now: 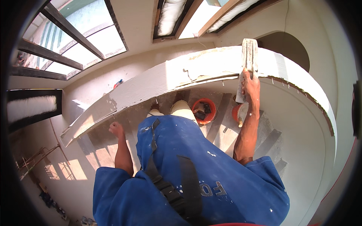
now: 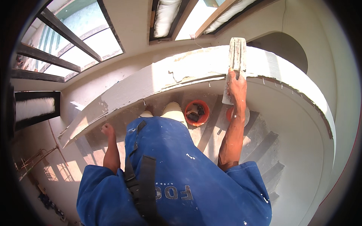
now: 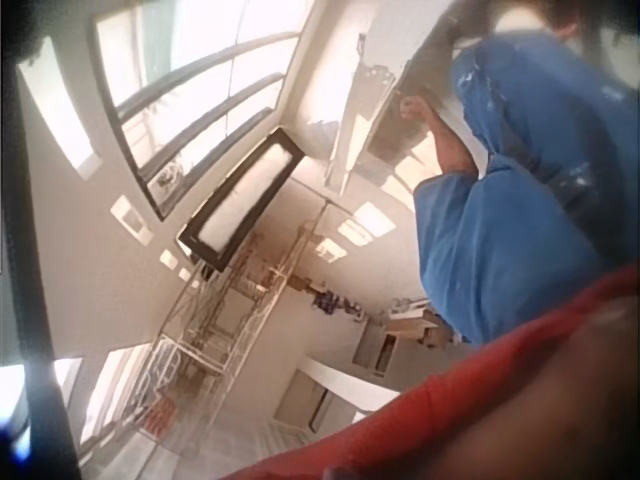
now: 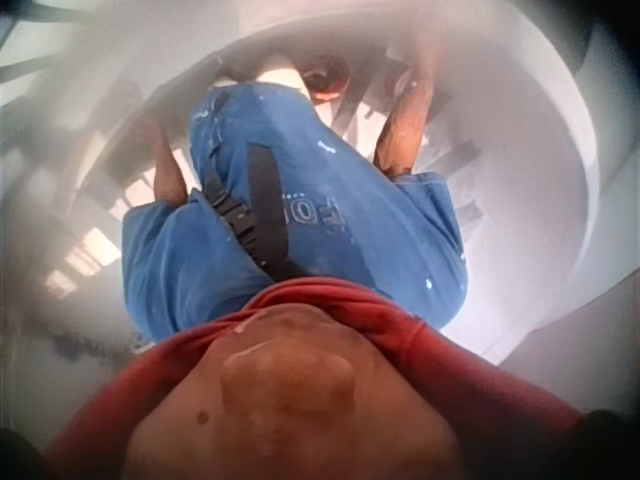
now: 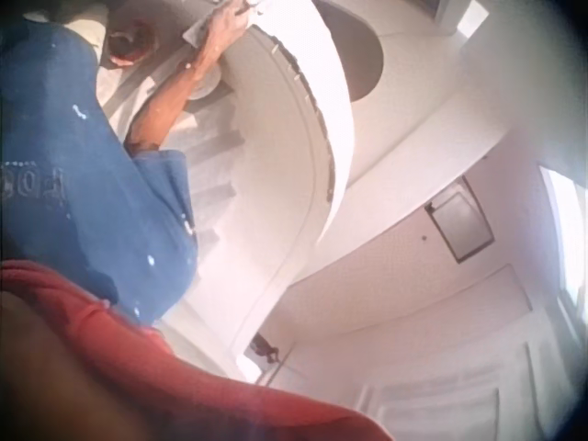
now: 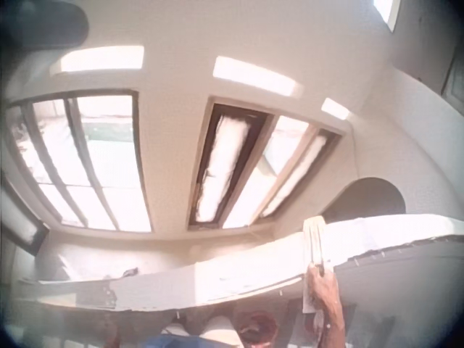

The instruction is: The person applies plaster to the curved edge of a spiral staircase using a trowel and then brushes the surface with a large paintbrush.

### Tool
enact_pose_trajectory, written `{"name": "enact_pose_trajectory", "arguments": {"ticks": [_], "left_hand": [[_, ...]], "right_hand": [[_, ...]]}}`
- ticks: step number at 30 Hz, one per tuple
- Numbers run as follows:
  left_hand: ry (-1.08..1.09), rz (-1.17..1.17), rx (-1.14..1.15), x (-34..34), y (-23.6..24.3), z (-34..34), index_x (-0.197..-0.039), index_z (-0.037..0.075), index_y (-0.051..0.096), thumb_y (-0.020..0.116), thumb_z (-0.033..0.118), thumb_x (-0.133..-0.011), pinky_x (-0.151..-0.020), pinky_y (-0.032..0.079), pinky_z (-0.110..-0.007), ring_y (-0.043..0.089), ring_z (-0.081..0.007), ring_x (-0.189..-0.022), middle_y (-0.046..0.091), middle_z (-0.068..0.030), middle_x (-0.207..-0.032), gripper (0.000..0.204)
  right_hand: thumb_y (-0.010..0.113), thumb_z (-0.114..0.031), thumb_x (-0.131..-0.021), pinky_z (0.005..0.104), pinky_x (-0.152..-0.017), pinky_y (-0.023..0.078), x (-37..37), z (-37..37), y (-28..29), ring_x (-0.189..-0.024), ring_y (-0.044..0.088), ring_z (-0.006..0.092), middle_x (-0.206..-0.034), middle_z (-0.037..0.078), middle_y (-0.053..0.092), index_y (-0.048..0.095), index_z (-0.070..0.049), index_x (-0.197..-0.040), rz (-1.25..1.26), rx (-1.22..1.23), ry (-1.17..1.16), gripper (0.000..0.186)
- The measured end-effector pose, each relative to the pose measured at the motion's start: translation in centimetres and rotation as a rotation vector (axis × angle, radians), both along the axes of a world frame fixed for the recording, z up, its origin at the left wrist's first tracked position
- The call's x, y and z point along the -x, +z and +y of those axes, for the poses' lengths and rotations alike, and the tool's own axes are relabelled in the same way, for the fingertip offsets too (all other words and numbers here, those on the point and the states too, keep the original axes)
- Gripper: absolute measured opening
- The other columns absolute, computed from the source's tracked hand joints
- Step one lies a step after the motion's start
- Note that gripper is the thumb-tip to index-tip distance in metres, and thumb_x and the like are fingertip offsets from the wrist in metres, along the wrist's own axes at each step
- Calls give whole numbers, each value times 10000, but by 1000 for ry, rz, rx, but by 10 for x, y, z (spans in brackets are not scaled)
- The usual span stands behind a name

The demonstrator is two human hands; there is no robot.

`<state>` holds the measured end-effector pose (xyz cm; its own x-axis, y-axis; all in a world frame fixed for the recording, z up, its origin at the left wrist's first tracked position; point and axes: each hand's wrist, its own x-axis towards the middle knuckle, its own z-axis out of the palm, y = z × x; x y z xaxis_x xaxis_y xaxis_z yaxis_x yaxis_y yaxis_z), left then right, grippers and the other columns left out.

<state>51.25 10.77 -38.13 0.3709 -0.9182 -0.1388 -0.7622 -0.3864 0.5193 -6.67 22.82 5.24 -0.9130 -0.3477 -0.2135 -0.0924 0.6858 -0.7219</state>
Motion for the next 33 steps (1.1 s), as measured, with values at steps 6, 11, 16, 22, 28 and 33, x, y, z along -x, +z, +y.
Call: {"name": "enact_pose_trajectory", "arguments": {"ticks": [6, 11, 16, 22, 28, 33], "left_hand": [[232, 613, -1179, -21, -15, 115, -1111, 73, 634, 589, 312, -903, -788, 512, -424, 609, -235, -945, 632, -129, -1052, 320], [-43, 609, -1003, 12, -22, 100, -1070, 63, 636, 576, 267, -896, -661, 486, -353, 585, -189, -785, 624, -87, -939, 274], [-134, 698, -628, 73, -5, 2, -1028, 54, 638, 563, 223, -890, -534, 460, -283, 560, -143, -626, 615, -45, -826, 231], [-189, 690, -628, 113, 0, -52, -1121, 70, 662, 556, 229, -902, -567, 486, -326, 622, -172, -716, 670, -56, -960, 291], [-540, 298, -1189, 90, -17, -5, -1056, 87, 686, 548, 271, -905, -639, 520, -407, 648, -223, -798, 673, -59, -926, 275], [-643, 329, -650, 50, -29, 55, -1013, 73, 671, 562, 281, -891, -605, 514, -402, 645, -243, -743, 670, -87, -888, 265]], "right_hand": [[575, -451, -965, 293, -387, 361, 32, 23, 33, -432, 435, 94, -595, 6, 490, 566, -32, -874, 117, -13, -135, 429], [613, -535, -915, 294, -425, 412, -53, -26, -16, -454, 485, 99, -618, 23, 535, 648, 6, -1018, -210, -120, 195, 552], [615, -543, -920, 282, -392, 399, -40, -12, -12, -431, 459, 94, -575, -3, 483, 628, -19, -914, -168, 105, 89, 524], [550, -542, -938, 234, -385, 272, 58, 39, 35, -413, 318, 48, -541, -83, 356, 464, -157, -790, -426, 206, -181, 421], [559, -578, -926, 237, -371, 246, -3, 4, -6, -395, 293, 46, -534, -83, 341, 438, -149, -799, -745, 104, 7, 464], [558, -566, -934, 227, -354, 276, -112, -50, -65, -397, 299, 44, -548, -77, 360, 445, -121, -828, -936, 23, 249, 471]]}}
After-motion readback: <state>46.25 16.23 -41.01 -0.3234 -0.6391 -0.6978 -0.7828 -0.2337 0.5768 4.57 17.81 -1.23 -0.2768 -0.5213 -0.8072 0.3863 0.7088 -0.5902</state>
